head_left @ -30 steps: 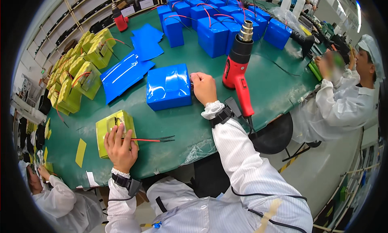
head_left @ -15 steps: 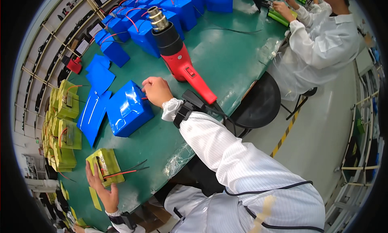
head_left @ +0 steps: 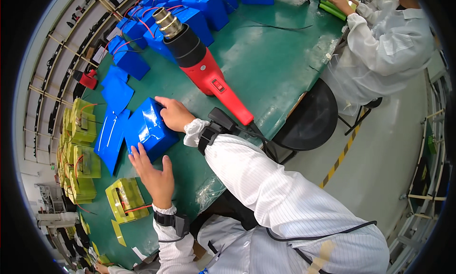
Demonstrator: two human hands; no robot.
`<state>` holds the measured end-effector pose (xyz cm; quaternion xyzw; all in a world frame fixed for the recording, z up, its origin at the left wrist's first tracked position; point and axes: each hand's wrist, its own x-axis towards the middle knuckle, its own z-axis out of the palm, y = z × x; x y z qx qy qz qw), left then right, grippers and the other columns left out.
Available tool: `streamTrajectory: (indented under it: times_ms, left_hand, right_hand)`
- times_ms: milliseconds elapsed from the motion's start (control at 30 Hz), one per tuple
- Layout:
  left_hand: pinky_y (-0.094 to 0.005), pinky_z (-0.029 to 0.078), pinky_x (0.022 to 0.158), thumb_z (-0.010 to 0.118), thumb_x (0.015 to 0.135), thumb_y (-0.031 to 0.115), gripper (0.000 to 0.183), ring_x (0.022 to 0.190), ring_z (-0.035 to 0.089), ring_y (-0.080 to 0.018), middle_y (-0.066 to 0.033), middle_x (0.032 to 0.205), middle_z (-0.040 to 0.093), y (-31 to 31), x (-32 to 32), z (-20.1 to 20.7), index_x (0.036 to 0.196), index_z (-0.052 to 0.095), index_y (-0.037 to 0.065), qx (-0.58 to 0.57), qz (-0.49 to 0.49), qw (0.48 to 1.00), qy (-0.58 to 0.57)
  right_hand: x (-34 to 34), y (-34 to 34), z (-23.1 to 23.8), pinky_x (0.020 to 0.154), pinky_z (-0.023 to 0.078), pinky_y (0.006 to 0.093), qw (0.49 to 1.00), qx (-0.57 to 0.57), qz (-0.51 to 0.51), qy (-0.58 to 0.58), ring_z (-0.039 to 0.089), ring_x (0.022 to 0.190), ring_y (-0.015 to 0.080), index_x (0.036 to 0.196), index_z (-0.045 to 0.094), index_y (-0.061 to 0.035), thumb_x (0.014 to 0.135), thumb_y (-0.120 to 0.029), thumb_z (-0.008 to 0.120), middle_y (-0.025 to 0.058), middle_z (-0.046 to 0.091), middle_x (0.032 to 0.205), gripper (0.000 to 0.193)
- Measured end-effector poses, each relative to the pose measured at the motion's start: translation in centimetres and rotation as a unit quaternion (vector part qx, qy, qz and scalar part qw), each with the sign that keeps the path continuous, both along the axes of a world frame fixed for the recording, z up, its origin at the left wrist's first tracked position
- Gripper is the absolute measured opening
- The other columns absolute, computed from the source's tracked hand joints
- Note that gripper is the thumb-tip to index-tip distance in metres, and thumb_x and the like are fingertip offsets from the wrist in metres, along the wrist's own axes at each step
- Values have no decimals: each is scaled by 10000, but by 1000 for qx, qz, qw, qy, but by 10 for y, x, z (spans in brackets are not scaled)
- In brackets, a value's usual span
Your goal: The recorder and colleagues are assembling and inspecting large rechargeable battery packs on an industrial workbench.
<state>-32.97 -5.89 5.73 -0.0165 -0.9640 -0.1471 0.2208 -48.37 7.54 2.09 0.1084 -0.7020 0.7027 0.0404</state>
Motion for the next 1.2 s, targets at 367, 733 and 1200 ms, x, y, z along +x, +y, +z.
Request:
streamTrajectory:
  times_ms: [367, 733, 1200]
  left_hand:
    - [-515, 307, 1165, 730, 896, 239, 636, 1449, 335, -458, -229, 1551, 415, -26, -17, -2, 1466, 506, 70, 31, -3, 998, 52]
    - [-387, 414, 1108, 726, 922, 107, 838, 1321, 499, -294, -247, 1511, 407, -36, -15, -14, 1566, 210, -40, 485, -4, 873, 44]
    - [-448, 412, 1076, 739, 822, 180, 835, 1248, 529, -374, -220, 1406, 525, -52, -7, -35, 1538, 335, 31, 362, 63, 930, 16]
  right_hand:
    - [9, 0, 14, 1057, 439, 441, 999, 15, -2, 38, 571, 1212, 458, 1281, 612, 78, 932, -269, 451, 311, 617, 1260, 517]
    - [5, -5, -1, 1019, 485, 396, 1000, -5, 21, -14, 647, 1181, 373, 1386, 540, 69, 878, -385, 704, 289, 639, 1286, 701]
    - [17, -11, 24, 892, 517, 288, 997, 64, -41, 2, 674, 983, 156, 1277, 669, 8, 965, -263, 673, 151, 747, 1106, 414]
